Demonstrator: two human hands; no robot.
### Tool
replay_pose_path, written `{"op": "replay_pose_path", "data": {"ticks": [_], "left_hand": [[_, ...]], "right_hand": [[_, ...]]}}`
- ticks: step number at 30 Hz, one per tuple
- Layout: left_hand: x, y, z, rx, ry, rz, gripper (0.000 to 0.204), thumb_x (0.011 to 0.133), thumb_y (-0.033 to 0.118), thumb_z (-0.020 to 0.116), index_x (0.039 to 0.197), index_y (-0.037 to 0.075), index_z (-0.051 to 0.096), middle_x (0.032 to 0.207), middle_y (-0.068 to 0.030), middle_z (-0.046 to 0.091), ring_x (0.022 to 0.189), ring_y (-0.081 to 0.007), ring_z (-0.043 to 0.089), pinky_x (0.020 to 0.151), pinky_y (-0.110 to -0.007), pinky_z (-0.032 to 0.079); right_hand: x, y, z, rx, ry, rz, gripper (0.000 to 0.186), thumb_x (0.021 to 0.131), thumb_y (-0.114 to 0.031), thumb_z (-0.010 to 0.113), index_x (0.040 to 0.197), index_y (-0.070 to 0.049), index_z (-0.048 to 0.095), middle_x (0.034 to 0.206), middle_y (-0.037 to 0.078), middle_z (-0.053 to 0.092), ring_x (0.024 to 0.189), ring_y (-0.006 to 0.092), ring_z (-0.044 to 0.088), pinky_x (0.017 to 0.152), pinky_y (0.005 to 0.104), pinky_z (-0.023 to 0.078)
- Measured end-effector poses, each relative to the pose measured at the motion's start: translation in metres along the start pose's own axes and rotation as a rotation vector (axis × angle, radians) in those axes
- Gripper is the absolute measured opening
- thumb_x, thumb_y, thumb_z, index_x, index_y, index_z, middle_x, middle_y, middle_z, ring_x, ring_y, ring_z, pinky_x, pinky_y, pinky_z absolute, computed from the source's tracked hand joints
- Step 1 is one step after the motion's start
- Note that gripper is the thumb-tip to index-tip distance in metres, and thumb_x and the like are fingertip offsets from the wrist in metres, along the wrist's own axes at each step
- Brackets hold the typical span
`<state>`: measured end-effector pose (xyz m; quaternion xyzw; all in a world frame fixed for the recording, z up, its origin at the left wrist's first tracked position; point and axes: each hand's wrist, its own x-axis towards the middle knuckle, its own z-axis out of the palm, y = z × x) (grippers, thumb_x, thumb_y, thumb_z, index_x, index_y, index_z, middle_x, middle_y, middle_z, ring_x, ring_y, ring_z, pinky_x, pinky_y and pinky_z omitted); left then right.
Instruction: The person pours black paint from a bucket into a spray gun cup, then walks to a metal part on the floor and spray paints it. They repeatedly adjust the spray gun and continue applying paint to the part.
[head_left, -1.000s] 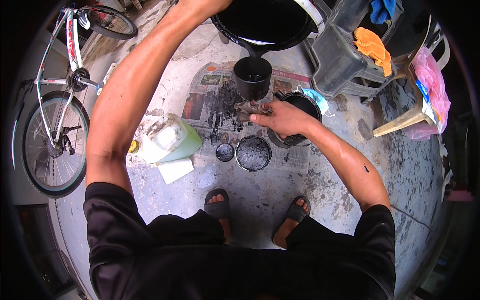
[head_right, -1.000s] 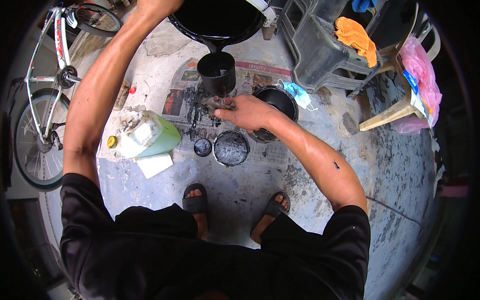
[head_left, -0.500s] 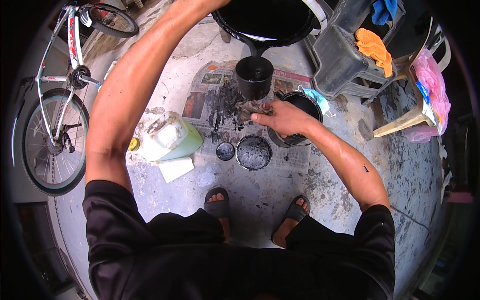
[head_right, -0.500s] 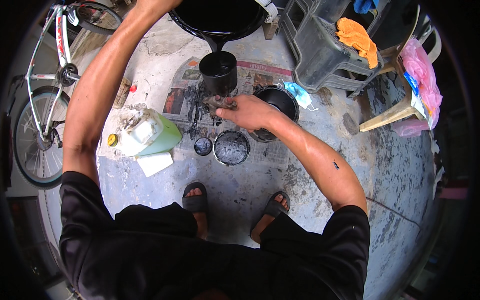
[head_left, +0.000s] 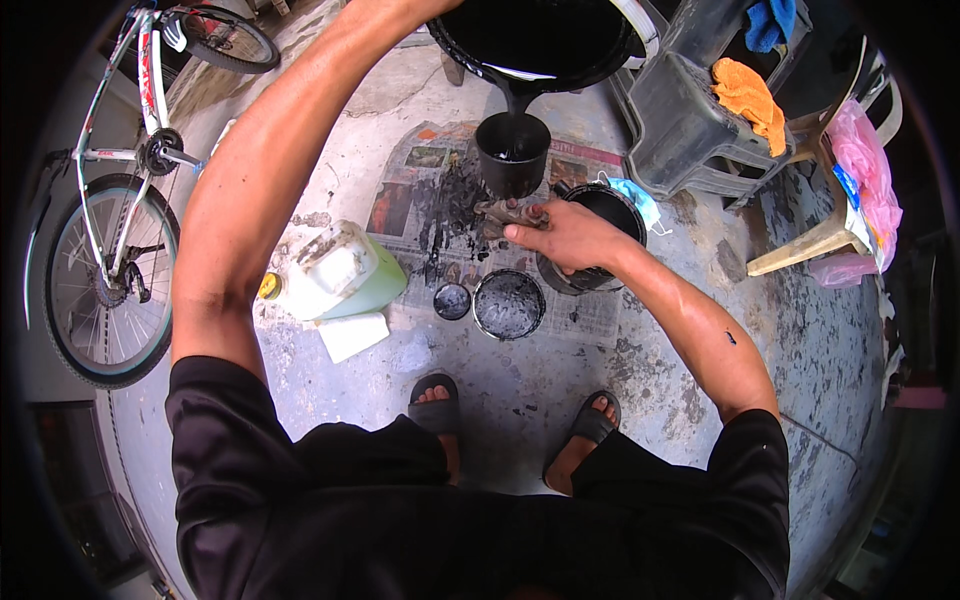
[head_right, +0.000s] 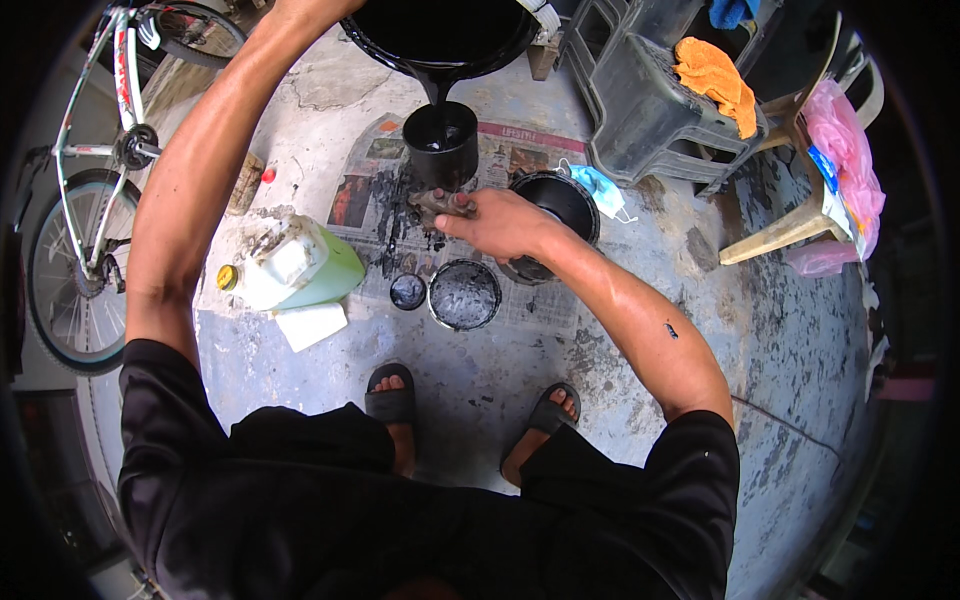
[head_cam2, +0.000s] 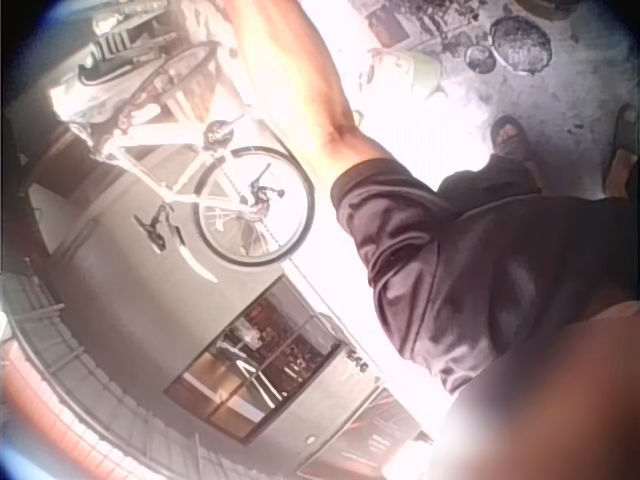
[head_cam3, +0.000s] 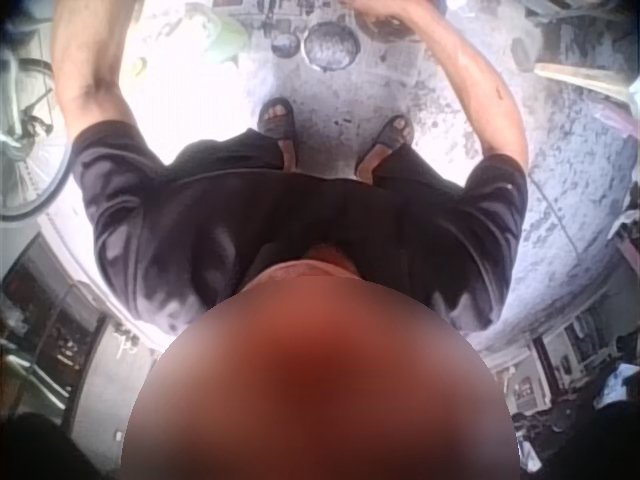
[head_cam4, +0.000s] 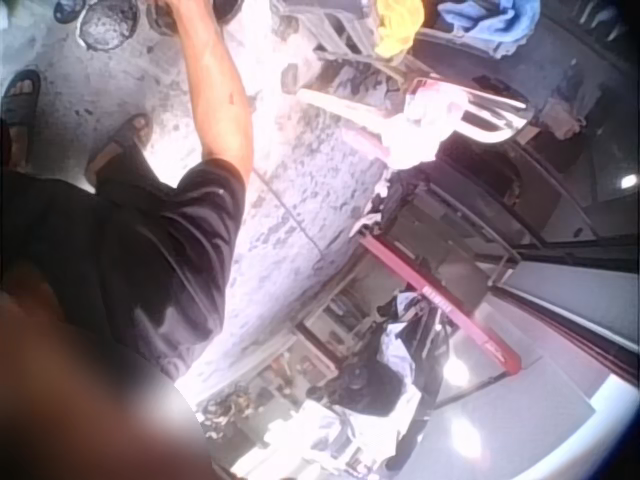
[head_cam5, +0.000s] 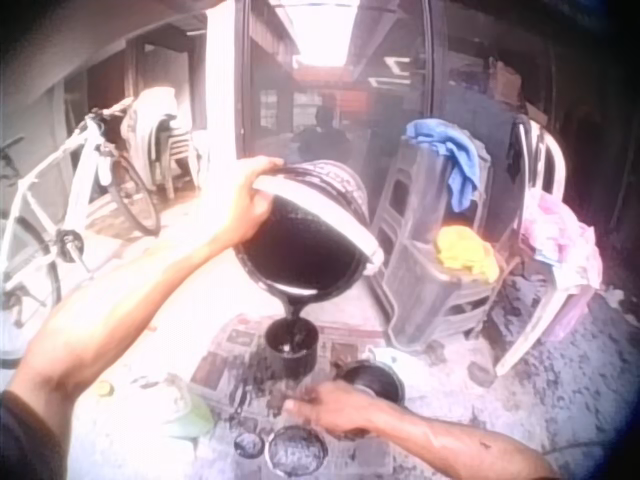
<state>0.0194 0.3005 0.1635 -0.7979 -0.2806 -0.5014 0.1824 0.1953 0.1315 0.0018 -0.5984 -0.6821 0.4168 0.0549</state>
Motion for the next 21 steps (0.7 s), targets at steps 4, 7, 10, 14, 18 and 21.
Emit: {"op": "replay_pose_path", "data": {"ticks": [4, 7, 10, 14, 18, 21], "left_hand": [[0.0012, 0.0038, -0.0016, -0.068, -0.083, -0.151, 0.040, 0.083, 0.001, 0.055, 0.122, 0.000, 0.065, 0.117, -0.0236, 0.068, 0.102, -0.0350, 0.068, 0.093, -0.041, 0.053], [0.0027, 0.0049, -0.0040, -0.049, -0.104, -0.153, 0.040, 0.084, 0.001, 0.055, 0.123, 0.000, 0.065, 0.117, -0.0237, 0.068, 0.102, -0.0352, 0.068, 0.093, -0.042, 0.053], [0.0025, 0.0038, -0.0045, -0.026, -0.078, -0.104, 0.040, 0.084, 0.002, 0.055, 0.123, 0.000, 0.065, 0.117, -0.0235, 0.068, 0.103, -0.0359, 0.068, 0.094, -0.042, 0.053], [-0.0003, 0.0024, -0.0029, -0.013, -0.023, -0.046, 0.040, 0.084, 0.002, 0.055, 0.122, 0.000, 0.065, 0.117, -0.0232, 0.068, 0.104, -0.0369, 0.067, 0.095, -0.042, 0.052], [0.0033, 0.0029, -0.0028, -0.011, -0.037, -0.102, 0.039, 0.083, 0.002, 0.055, 0.121, 0.001, 0.066, 0.116, -0.0231, 0.068, 0.106, -0.0372, 0.066, 0.096, -0.042, 0.052], [0.0057, 0.0033, -0.0058, -0.008, -0.051, -0.099, 0.039, 0.084, 0.002, 0.055, 0.121, 0.001, 0.066, 0.116, -0.0231, 0.068, 0.105, -0.0371, 0.067, 0.096, -0.042, 0.052]], "right_hand": [[0.0001, 0.0003, -0.0003, 0.006, -0.006, 0.002, 0.057, 0.095, -0.053, 0.058, 0.092, 0.003, 0.070, 0.055, 0.011, 0.060, 0.052, 0.0210, 0.063, 0.057, 0.0380, 0.051], [0.0006, 0.0001, 0.0002, 0.006, 0.000, 0.005, 0.058, 0.094, -0.053, 0.059, 0.091, 0.004, 0.070, 0.055, 0.011, 0.059, 0.052, 0.0209, 0.064, 0.058, 0.0381, 0.051], [0.0008, 0.0004, 0.0006, 0.003, -0.004, 0.005, 0.058, 0.094, -0.053, 0.059, 0.091, 0.004, 0.069, 0.054, 0.011, 0.059, 0.052, 0.0211, 0.064, 0.058, 0.0383, 0.051], [0.0009, 0.0018, 0.0018, 0.003, -0.006, 0.007, 0.058, 0.094, -0.053, 0.059, 0.091, 0.004, 0.070, 0.055, 0.012, 0.060, 0.054, 0.0219, 0.065, 0.058, 0.0388, 0.051], [0.0027, 0.0026, 0.0036, 0.001, 0.002, 0.006, 0.059, 0.094, -0.054, 0.059, 0.091, 0.004, 0.069, 0.055, 0.012, 0.060, 0.055, 0.0228, 0.066, 0.060, 0.0391, 0.051], [0.0037, 0.0032, 0.0044, 0.001, 0.008, 0.008, 0.061, 0.094, -0.054, 0.059, 0.094, 0.005, 0.069, 0.056, 0.012, 0.061, 0.056, 0.0229, 0.066, 0.060, 0.0389, 0.052]]}}
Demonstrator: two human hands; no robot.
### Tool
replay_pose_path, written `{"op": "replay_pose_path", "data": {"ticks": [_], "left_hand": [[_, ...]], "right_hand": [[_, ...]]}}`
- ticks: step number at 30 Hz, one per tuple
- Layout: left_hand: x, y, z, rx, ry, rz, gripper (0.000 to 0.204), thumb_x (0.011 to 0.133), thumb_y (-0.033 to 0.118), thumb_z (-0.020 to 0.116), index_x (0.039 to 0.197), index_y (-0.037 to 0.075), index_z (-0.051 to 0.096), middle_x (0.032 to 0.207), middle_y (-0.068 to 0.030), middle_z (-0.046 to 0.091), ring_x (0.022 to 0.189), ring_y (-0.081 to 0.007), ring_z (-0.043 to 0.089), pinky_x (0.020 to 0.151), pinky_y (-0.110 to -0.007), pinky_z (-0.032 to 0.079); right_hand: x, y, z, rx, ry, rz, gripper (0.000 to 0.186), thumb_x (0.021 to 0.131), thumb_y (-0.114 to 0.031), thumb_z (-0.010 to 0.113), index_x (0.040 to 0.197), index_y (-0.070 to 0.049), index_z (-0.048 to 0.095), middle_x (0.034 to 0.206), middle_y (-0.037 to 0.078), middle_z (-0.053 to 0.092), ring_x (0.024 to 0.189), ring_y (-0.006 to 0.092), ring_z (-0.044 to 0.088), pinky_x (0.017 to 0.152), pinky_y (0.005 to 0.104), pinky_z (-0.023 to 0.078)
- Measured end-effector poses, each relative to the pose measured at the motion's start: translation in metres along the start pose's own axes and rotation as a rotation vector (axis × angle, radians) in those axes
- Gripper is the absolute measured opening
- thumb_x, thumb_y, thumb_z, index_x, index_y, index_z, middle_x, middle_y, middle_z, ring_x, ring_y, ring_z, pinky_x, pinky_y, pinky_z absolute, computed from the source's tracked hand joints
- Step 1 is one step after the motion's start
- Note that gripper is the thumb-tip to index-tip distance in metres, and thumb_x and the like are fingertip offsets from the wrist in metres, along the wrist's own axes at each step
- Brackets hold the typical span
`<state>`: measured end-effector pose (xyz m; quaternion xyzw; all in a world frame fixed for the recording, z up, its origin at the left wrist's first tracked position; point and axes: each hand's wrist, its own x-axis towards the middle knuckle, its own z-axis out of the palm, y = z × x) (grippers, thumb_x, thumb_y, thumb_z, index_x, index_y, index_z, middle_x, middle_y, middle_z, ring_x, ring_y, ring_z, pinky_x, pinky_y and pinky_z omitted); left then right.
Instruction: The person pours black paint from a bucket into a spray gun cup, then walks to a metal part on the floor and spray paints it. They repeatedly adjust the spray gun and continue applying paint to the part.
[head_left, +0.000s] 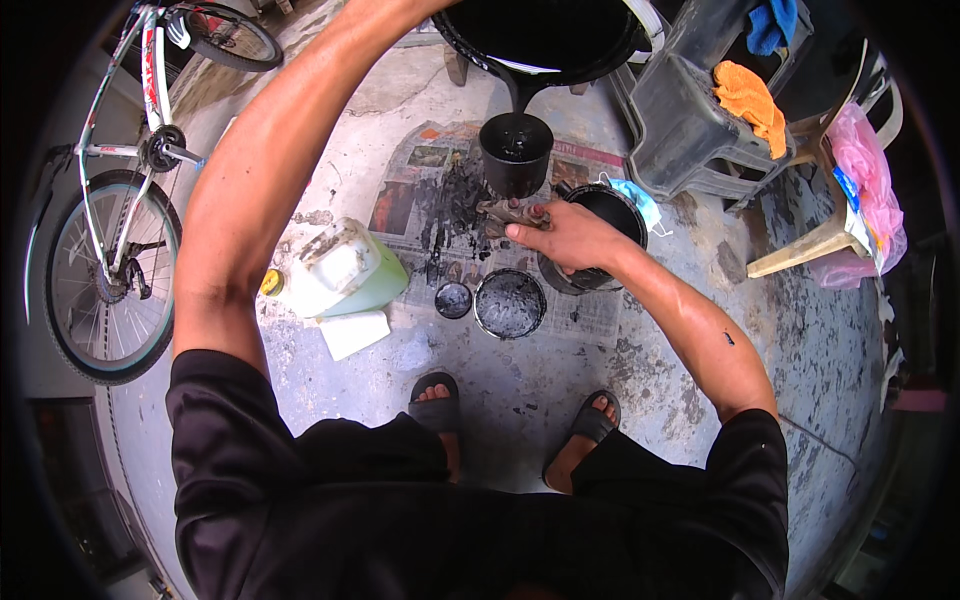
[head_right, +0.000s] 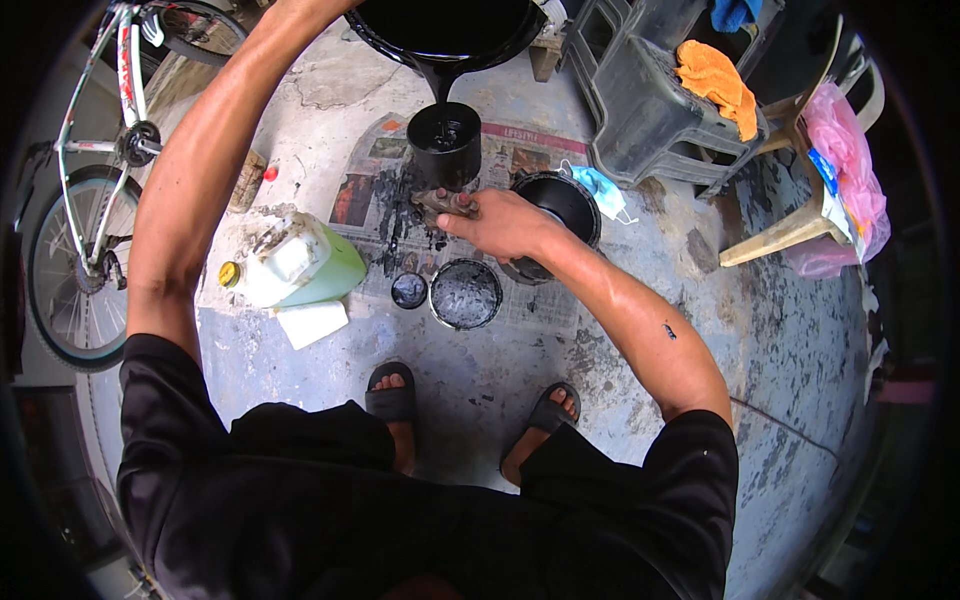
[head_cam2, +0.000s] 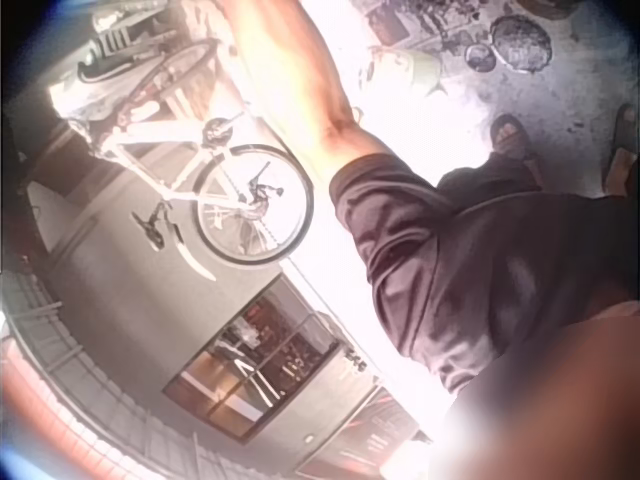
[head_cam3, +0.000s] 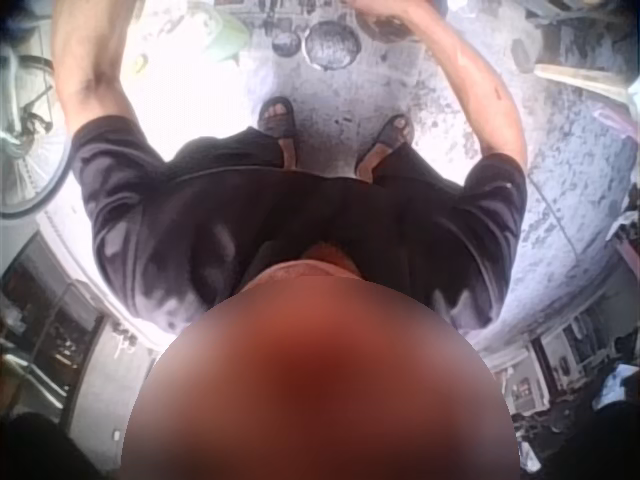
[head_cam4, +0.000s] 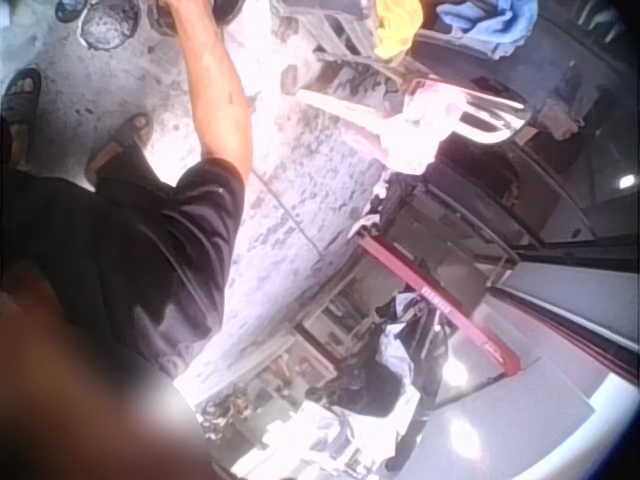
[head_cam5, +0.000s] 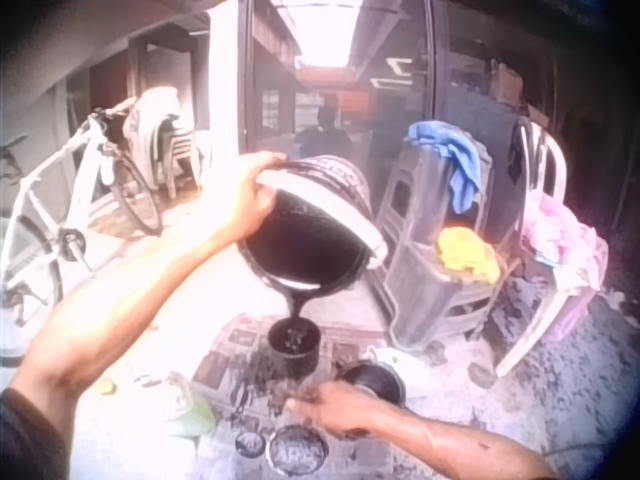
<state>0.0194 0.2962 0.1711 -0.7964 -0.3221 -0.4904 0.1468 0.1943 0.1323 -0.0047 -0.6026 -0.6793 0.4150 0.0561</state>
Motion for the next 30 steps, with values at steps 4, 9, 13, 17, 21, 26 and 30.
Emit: {"op": "replay_pose_path", "data": {"ticks": [4, 9, 13, 17, 21, 26, 30], "left_hand": [[0.001, 0.001, -0.002, 0.006, 0.002, 0.020, 0.038, 0.084, 0.002, 0.056, 0.121, 0.001, 0.066, 0.115, -0.0233, 0.069, 0.103, -0.0368, 0.068, 0.094, -0.043, 0.053], [0.002, 0.007, 0.001, -0.095, -0.096, -0.181, 0.035, 0.086, 0.005, 0.060, 0.120, 0.000, 0.066, 0.111, -0.0242, 0.069, 0.098, -0.0371, 0.069, 0.090, -0.043, 0.054], [-0.006, 0.016, -0.005, 0.013, -0.078, -0.106, 0.031, 0.088, 0.010, 0.061, 0.117, 0.001, 0.068, 0.105, -0.0242, 0.070, 0.094, -0.0367, 0.070, 0.087, -0.043, 0.055], [-0.010, 0.023, -0.006, -0.008, -0.244, -0.293, 0.028, 0.090, 0.015, 0.062, 0.113, 0.003, 0.069, 0.100, -0.0221, 0.071, 0.092, -0.0364, 0.070, 0.085, -0.044, 0.055], [-0.020, 0.019, 0.007, 0.134, -0.232, -0.334, 0.027, 0.089, 0.020, 0.063, 0.110, 0.005, 0.071, 0.094, -0.0205, 0.072, 0.090, -0.0355, 0.071, 0.085, -0.045, 0.055], [-0.026, 0.006, 0.025, 0.218, -0.425, -0.558, 0.030, 0.091, 0.029, 0.064, 0.104, 0.004, 0.073, 0.095, -0.0197, 0.073, 0.091, -0.0341, 0.071, 0.084, -0.046, 0.054], [-0.033, -0.015, 0.047, 0.267, -0.683, -0.720, 0.036, 0.093, 0.037, 0.063, 0.102, 0.003, 0.073, 0.101, -0.0198, 0.073, 0.097, -0.0324, 0.070, 0.085, -0.046, 0.053]], "right_hand": [[0.000, 0.000, 0.000, 0.011, -0.001, -0.005, 0.065, 0.093, -0.055, 0.059, 0.114, 0.007, 0.066, 0.058, 0.013, 0.062, 0.055, 0.0218, 0.065, 0.060, 0.0380, 0.052], [-0.002, -0.002, -0.001, 0.029, 0.000, 0.009, 0.070, 0.093, -0.054, 0.060, 0.130, 0.005, 0.058, 0.060, 0.012, 0.062, 0.054, 0.0207, 0.064, 0.060, 0.0372, 0.051], [-0.007, -0.006, 0.000, 0.034, 0.010, 0.036, 0.070, 0.092, -0.055, 0.061, 0.130, 0.004, 0.059, 0.072, 0.017, 0.067, 0.065, 0.0244, 0.069, 0.066, 0.0378, 0.053], [-0.011, -0.007, 0.004, -0.014, 0.053, 0.017, 0.071, 0.091, -0.056, 0.061, 0.128, 0.004, 0.061, 0.097, 0.025, 0.071, 0.093, 0.0337, 0.071, 0.082, 0.0408, 0.054], [-0.015, 0.000, 0.009, -0.017, 0.050, 0.040, 0.065, 0.091, -0.056, 0.062, 0.118, 0.004, 0.063, 0.095, 0.024, 0.067, 0.091, 0.0326, 0.065, 0.080, 0.0410, 0.051], [-0.022, 0.009, 0.018, -0.096, 0.166, -0.047, 0.057, 0.094, -0.052, 0.063, 0.100, 0.004, 0.067, 0.072, 0.017, 0.064, 0.066, 0.0266, 0.063, 0.066, 0.0406, 0.049], [-0.037, 0.007, 0.016, -0.050, 0.083, -0.050, 0.051, 0.093, -0.049, 0.062, 0.115, -0.004, 0.069, 0.087, 0.026, 0.069, 0.090, 0.0428, 0.068, 0.078, 0.0452, 0.053]]}}
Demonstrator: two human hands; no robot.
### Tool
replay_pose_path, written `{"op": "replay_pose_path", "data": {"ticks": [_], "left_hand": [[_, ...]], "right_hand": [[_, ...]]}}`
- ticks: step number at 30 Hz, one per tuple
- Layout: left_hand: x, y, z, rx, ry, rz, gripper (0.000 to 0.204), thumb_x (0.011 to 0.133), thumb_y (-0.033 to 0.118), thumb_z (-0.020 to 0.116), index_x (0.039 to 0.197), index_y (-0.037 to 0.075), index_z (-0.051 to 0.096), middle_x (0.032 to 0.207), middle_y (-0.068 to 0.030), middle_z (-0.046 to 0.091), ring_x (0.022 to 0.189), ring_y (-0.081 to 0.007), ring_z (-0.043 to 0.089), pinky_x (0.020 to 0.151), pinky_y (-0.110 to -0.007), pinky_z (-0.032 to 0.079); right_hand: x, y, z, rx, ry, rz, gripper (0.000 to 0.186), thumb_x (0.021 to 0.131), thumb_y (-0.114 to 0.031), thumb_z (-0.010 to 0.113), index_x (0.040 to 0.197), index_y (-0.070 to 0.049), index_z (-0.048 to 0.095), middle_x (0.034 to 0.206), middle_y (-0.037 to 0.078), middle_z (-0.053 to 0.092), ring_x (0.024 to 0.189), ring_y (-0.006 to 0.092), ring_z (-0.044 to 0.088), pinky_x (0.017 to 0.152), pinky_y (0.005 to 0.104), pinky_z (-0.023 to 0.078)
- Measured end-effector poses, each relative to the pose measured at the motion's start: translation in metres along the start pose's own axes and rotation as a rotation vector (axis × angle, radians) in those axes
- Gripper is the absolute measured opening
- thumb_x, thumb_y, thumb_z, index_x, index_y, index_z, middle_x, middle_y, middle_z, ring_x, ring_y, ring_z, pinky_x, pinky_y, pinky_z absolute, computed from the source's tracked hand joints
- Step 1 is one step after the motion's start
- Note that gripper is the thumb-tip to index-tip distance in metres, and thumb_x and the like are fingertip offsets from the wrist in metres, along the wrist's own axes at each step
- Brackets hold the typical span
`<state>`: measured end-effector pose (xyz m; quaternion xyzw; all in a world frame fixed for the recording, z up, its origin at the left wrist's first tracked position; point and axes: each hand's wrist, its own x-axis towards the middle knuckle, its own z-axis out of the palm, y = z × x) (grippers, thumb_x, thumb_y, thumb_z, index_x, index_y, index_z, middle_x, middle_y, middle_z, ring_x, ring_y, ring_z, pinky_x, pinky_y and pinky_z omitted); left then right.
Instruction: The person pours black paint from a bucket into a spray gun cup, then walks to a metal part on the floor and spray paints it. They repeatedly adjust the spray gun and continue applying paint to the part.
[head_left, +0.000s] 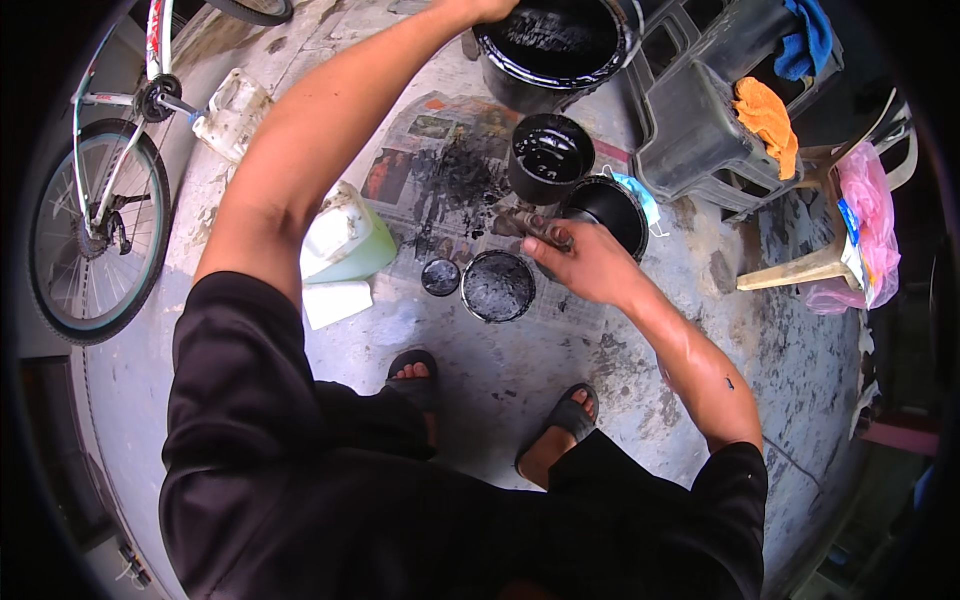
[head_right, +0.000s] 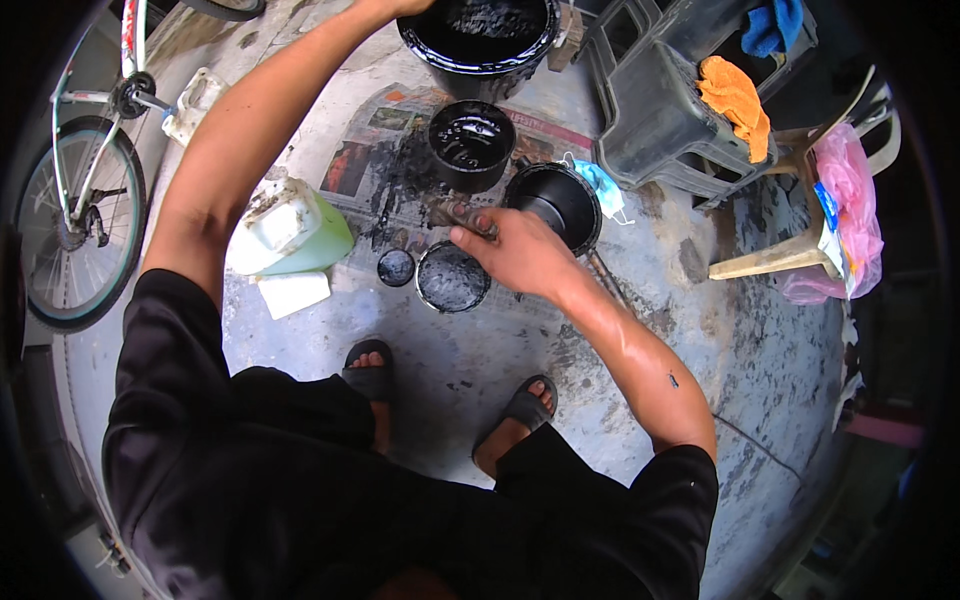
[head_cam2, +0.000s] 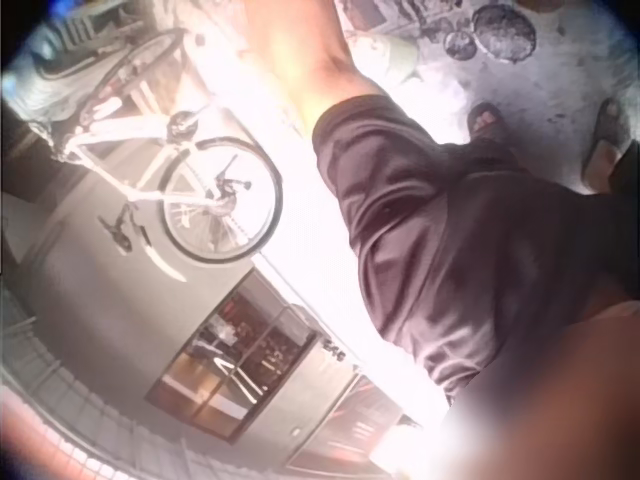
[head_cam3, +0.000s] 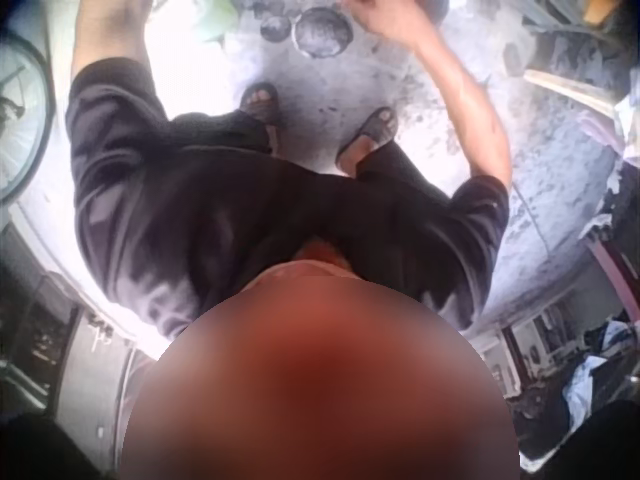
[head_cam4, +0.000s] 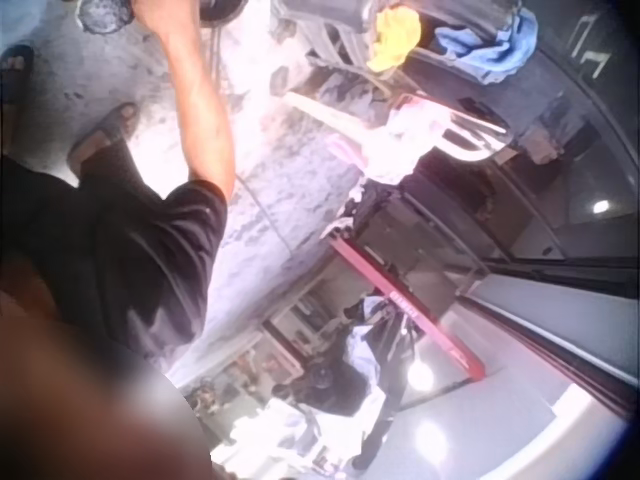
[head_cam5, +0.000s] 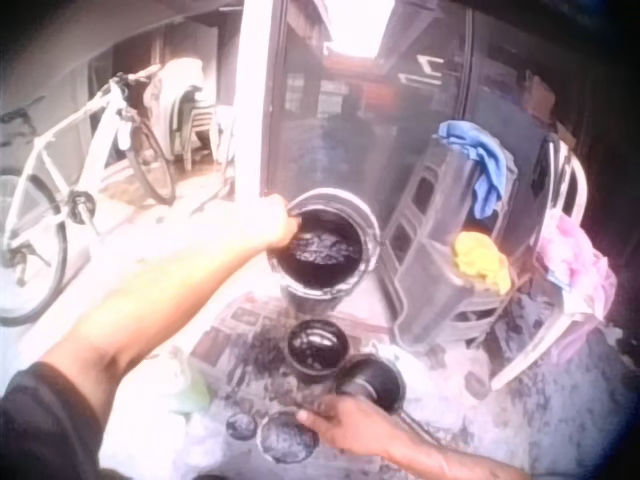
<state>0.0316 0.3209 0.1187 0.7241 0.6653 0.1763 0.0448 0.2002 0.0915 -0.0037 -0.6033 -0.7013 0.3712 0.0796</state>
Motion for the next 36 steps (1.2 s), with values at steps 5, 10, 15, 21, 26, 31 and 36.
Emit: {"op": "replay_pose_path", "data": {"ticks": [5, 10, 15, 21, 26, 31, 36], "left_hand": [[0.038, -0.024, 0.097, 0.001, 0.029, -0.087, 0.051, 0.084, 0.047, 0.072, 0.116, 0.008, 0.071, 0.109, -0.0219, 0.071, 0.103, -0.0295, 0.069, 0.099, -0.041, 0.049], [0.049, -0.043, 0.175, -0.245, -0.193, -0.184, 0.053, 0.082, 0.049, 0.075, 0.108, 0.002, 0.073, 0.110, -0.0187, 0.072, 0.095, -0.0322, 0.072, 0.083, -0.039, 0.058], [0.043, -0.041, 0.219, -0.299, -0.324, -0.317, 0.054, 0.083, 0.047, 0.076, 0.115, 0.005, 0.071, 0.125, -0.0187, 0.066, 0.116, -0.0321, 0.065, 0.096, -0.040, 0.054], [0.041, -0.051, 0.265, -0.251, -0.300, -0.349, 0.059, 0.083, 0.050, 0.075, 0.121, 0.005, 0.068, 0.128, -0.0190, 0.064, 0.119, -0.0323, 0.063, 0.098, -0.039, 0.052], [0.041, -0.073, 0.278, -0.306, -0.339, -0.408, 0.090, 0.069, 0.075, 0.074, 0.116, -0.002, 0.068, 0.120, -0.0218, 0.068, 0.113, -0.0330, 0.066, 0.093, -0.039, 0.054], [0.027, -0.084, 0.269, -0.742, -0.469, -0.400, 0.120, 0.072, 0.087, 0.056, 0.137, -0.012, 0.044, 0.137, -0.0292, 0.053, 0.124, -0.0438, 0.055, 0.099, -0.050, 0.049], [-0.026, -0.085, 0.250, -0.851, -0.256, -0.359, 0.119, 0.081, 0.077, 0.053, 0.150, -0.012, 0.019, 0.150, -0.0340, 0.036, 0.142, -0.0426, 0.035, 0.114, -0.047, 0.033]], "right_hand": [[-0.019, -0.007, -0.001, 0.016, 0.010, -0.017, 0.046, 0.094, -0.046, 0.062, 0.120, -0.009, 0.068, 0.091, 0.023, 0.070, 0.090, 0.0415, 0.068, 0.079, 0.0451, 0.053], [-0.026, -0.008, 0.001, -0.012, 0.000, -0.012, 0.054, 0.094, -0.045, 0.064, 0.128, -0.003, 0.062, 0.086, 0.022, 0.069, 0.086, 0.0377, 0.070, 0.075, 0.0426, 0.053], [-0.034, -0.001, -0.001, -0.010, 0.018, -0.017, 0.049, 0.093, -0.042, 0.063, 0.126, -0.005, 0.065, 0.095, 0.022, 0.071, 0.092, 0.0404, 0.068, 0.081, 0.0449, 0.054], [-0.039, 0.009, 0.003, -0.056, 0.074, -0.061, 0.050, 0.093, -0.039, 0.063, 0.128, -0.002, 0.062, 0.098, 0.022, 0.071, 0.095, 0.0393, 0.068, 0.082, 0.0449, 0.054], [-0.041, 0.008, 0.002, -0.035, 0.047, -0.051, 0.050, 0.093, -0.036, 0.065, 0.128, -0.002, 0.061, 0.101, 0.022, 0.070, 0.095, 0.0388, 0.068, 0.082, 0.0450, 0.054], [-0.036, 0.006, 0.002, -0.022, 0.062, -0.067, 0.050, 0.092, -0.035, 0.069, 0.127, 0.000, 0.063, 0.108, 0.022, 0.070, 0.088, 0.0337, 0.070, 0.080, 0.0406, 0.055], [-0.033, 0.005, 0.007, -0.039, 0.077, -0.106, 0.048, 0.092, -0.037, 0.065, 0.123, 0.000, 0.064, 0.101, 0.023, 0.070, 0.095, 0.0395, 0.068, 0.082, 0.0451, 0.054]]}}
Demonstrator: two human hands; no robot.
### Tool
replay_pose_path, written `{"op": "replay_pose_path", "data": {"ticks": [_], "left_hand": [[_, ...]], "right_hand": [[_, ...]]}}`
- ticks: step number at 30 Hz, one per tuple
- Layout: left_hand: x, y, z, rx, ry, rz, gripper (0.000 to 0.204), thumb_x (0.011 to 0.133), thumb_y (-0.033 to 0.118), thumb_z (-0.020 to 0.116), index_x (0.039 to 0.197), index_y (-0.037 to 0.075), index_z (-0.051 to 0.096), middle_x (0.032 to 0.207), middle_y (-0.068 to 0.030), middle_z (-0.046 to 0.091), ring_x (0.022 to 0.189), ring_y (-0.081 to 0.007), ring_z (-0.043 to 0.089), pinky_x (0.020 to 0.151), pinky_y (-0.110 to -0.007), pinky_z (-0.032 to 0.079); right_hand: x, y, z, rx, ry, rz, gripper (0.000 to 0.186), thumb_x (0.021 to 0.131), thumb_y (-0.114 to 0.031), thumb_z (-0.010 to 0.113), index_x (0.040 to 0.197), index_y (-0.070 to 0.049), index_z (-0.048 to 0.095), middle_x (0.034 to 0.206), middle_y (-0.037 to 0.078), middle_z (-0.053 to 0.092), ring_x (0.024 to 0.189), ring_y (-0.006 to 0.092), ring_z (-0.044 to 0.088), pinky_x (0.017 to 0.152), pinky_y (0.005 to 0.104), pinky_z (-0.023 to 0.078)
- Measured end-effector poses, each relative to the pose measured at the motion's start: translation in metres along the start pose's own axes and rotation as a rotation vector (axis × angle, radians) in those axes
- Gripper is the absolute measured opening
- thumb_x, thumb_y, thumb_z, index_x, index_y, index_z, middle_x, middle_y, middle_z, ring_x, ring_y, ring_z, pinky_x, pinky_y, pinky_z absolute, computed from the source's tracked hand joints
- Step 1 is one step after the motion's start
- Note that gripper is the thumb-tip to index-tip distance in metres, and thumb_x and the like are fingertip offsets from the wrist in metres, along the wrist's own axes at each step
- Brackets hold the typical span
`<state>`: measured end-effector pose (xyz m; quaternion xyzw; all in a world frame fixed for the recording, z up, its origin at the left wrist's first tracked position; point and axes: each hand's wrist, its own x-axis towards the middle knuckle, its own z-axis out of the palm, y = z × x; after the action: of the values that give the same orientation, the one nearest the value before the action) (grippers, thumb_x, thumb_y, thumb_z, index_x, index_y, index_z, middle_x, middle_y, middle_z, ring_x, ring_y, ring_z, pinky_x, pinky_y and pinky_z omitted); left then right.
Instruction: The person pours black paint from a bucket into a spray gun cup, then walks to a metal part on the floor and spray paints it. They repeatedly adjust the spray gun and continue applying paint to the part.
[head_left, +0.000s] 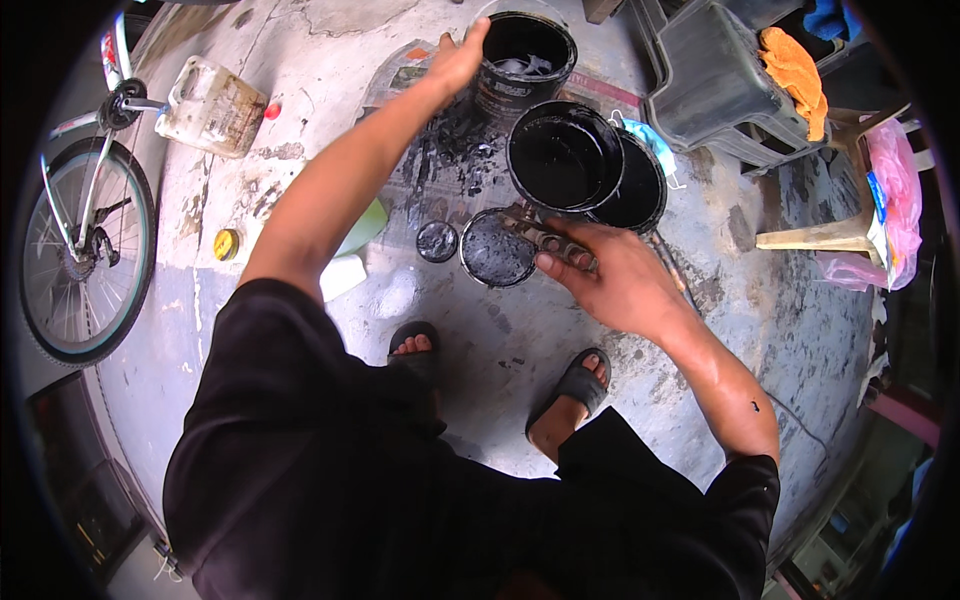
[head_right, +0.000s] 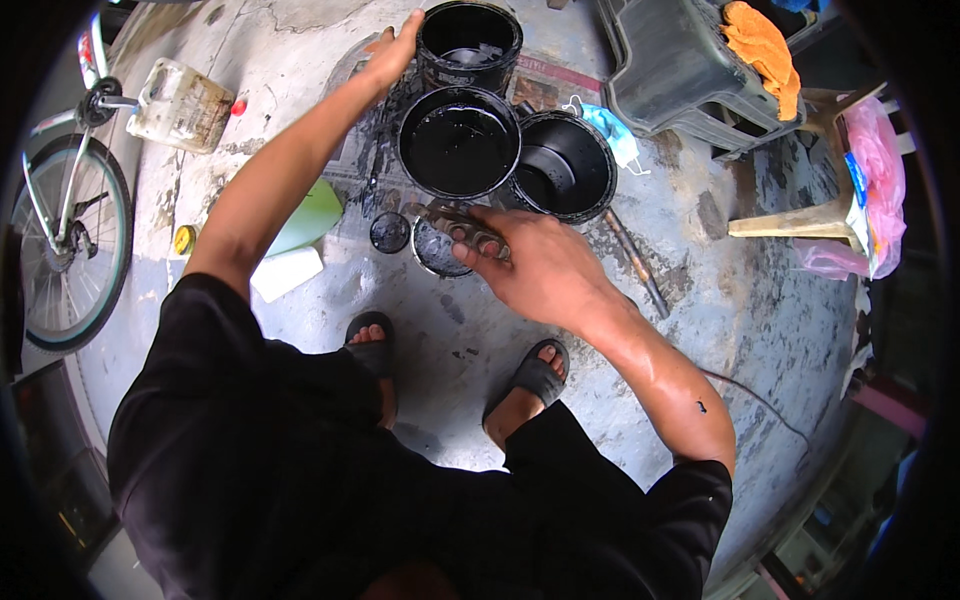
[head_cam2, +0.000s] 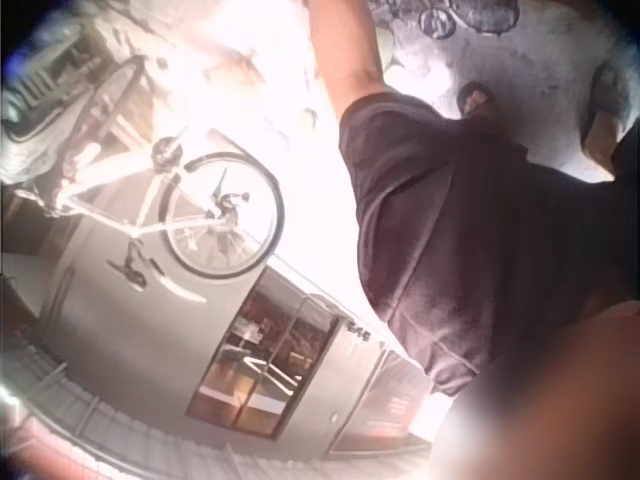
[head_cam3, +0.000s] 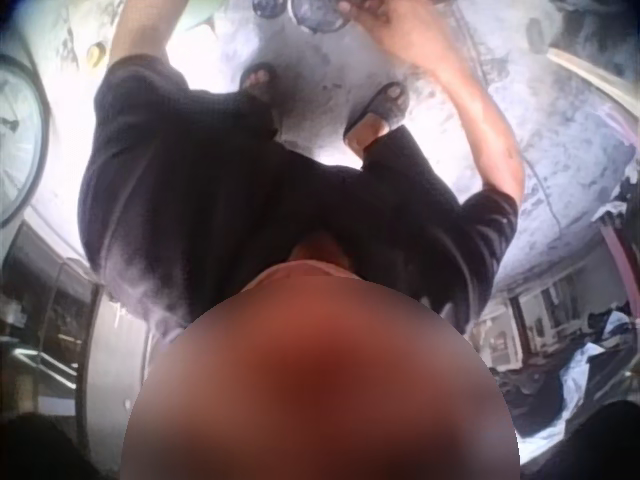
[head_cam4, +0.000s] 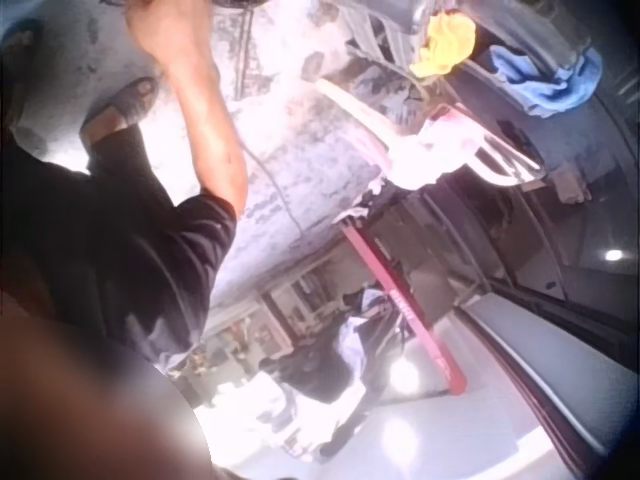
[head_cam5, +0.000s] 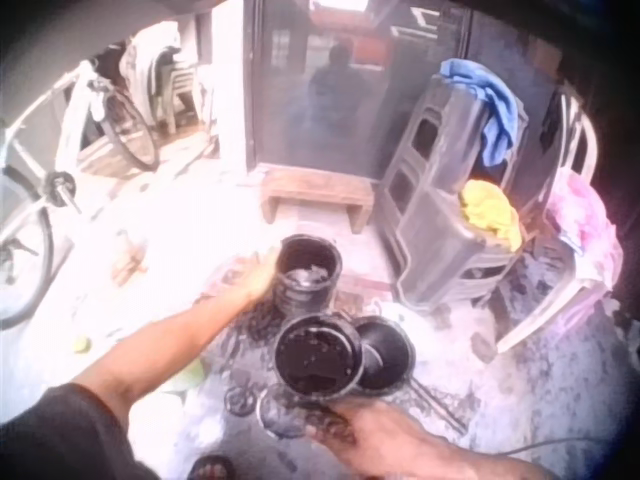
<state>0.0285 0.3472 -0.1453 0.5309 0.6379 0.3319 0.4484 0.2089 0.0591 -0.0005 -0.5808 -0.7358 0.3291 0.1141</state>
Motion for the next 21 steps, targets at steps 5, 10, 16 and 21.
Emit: {"op": "replay_pose_path", "data": {"ticks": [5, 10, 16, 21], "left_hand": [[-0.102, -0.073, -0.017, 0.255, -0.073, 0.341, 0.080, 0.076, 0.032, 0.070, 0.140, -0.006, 0.041, 0.135, -0.0325, 0.052, 0.129, -0.0455, 0.048, 0.111, -0.046, 0.036], [-0.185, -0.150, -0.037, 0.970, -0.584, 0.475, 0.090, 0.073, 0.025, 0.076, 0.150, 0.014, 0.032, 0.150, -0.0269, 0.034, 0.137, -0.0468, 0.035, 0.110, -0.057, 0.036], [-0.196, -0.181, -0.033, 1.068, -0.713, 0.461, 0.087, 0.074, 0.019, 0.078, 0.149, 0.017, 0.034, 0.146, -0.0239, 0.038, 0.132, -0.0435, 0.041, 0.107, -0.054, 0.041], [-0.196, -0.170, -0.049, 0.935, -0.576, 0.387, 0.080, 0.074, 0.020, 0.078, 0.144, 0.016, 0.041, 0.137, -0.0210, 0.044, 0.124, -0.0419, 0.047, 0.102, -0.050, 0.046]], "right_hand": [[-0.002, -0.003, -0.002, 0.038, -0.058, 0.020, 0.048, 0.092, -0.038, 0.065, 0.123, -0.001, 0.065, 0.103, 0.023, 0.070, 0.096, 0.0396, 0.068, 0.082, 0.0457, 0.053], [-0.003, -0.006, -0.003, -0.005, -0.042, 0.004, 0.047, 0.092, -0.038, 0.065, 0.123, -0.002, 0.065, 0.101, 0.023, 0.070, 0.096, 0.0398, 0.067, 0.082, 0.0455, 0.053], [-0.004, -0.008, -0.003, 0.007, -0.073, 0.001, 0.049, 0.093, -0.039, 0.064, 0.124, -0.001, 0.064, 0.101, 0.024, 0.070, 0.096, 0.0403, 0.067, 0.083, 0.0455, 0.053], [-0.004, -0.005, 0.002, 0.007, -0.030, -0.030, 0.048, 0.093, -0.037, 0.065, 0.124, 0.000, 0.064, 0.100, 0.024, 0.070, 0.096, 0.0405, 0.067, 0.082, 0.0459, 0.053]]}}
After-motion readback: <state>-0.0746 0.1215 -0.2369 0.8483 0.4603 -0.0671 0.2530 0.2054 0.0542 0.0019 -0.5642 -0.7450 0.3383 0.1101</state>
